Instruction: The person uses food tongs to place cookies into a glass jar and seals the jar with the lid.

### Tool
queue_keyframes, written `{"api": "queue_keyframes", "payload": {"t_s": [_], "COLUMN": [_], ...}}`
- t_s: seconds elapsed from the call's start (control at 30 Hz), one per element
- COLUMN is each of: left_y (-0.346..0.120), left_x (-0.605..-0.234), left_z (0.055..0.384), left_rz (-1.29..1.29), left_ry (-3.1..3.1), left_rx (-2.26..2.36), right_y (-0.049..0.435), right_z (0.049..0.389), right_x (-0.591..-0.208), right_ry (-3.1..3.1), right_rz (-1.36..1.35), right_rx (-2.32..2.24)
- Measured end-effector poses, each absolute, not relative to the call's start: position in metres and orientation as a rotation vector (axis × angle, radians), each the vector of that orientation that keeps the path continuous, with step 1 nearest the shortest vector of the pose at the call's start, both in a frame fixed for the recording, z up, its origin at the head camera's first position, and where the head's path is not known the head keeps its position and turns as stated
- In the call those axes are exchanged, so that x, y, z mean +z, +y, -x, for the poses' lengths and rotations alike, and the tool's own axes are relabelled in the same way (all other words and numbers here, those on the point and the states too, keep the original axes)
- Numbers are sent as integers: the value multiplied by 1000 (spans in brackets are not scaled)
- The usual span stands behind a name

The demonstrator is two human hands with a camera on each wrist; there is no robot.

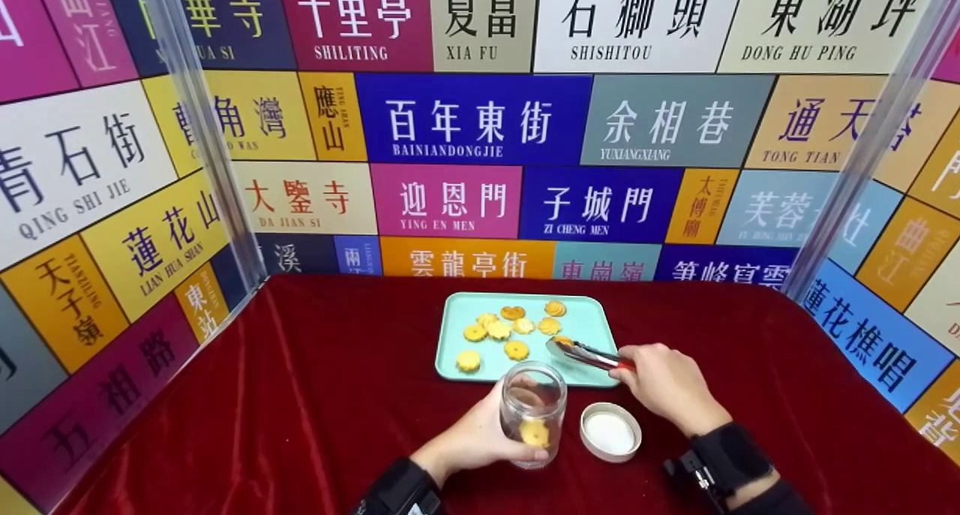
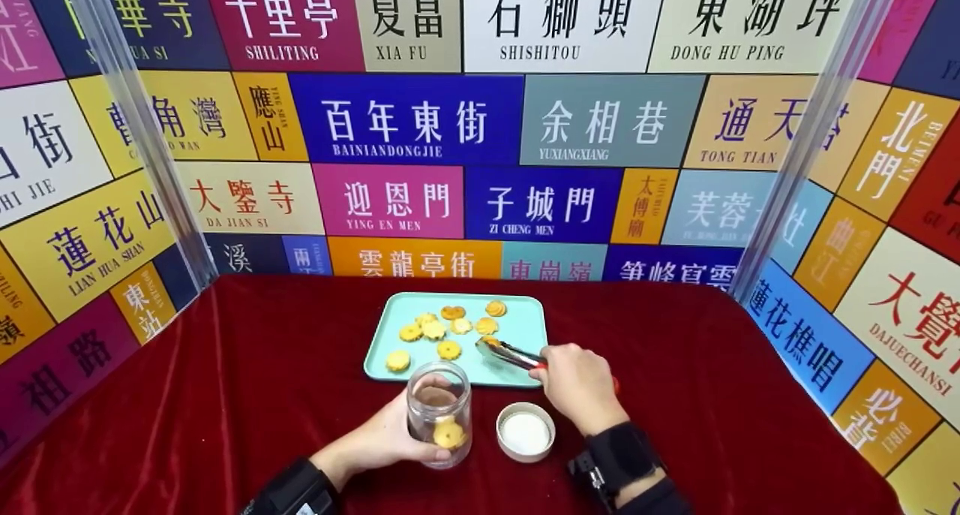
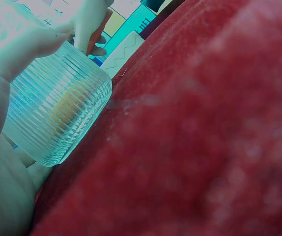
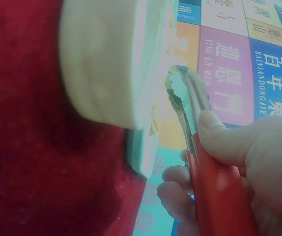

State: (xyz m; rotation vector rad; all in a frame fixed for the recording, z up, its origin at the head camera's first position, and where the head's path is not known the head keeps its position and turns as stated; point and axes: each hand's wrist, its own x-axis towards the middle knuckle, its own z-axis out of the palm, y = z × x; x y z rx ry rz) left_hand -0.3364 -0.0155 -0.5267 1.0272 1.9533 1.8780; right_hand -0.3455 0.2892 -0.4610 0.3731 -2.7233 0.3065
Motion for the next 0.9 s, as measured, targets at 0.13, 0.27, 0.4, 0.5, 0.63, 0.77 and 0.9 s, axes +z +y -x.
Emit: {"api": "queue_keyframes", "payload": {"t_s": [0.13, 0.27, 0.4, 0.5, 0.63, 0.77, 0.9], "left_y": [-16, -15, -15, -15, -15, -16, -15], "left_x": [-527, -527, -527, -527, -527, -526, -525], "left_z": [336, 337, 337, 337, 337, 336, 336], "left_rz": [-1017, -1024, -1033, -1032, -1025, -1015, -1021], "left_ry": [1954, 1961, 1953, 1947, 1953, 1963, 1948], "left_rx": [1874, 1871, 1874, 1876, 1874, 1868, 1871], "right_y": [291, 293, 293, 289, 281, 271, 263], "right_z": [345, 343, 338, 331, 318, 304, 291], "right_x": [-455, -445, -432, -420, -405, -392, -380], "right_ry": [-2716, -2696, -2679, -2643, -2569, -2508, -2466], "right_rz": [-378, -385, -405, -436, -487, -534, -567], "right_rx": [315, 324, 335, 323, 295, 293, 279]}}
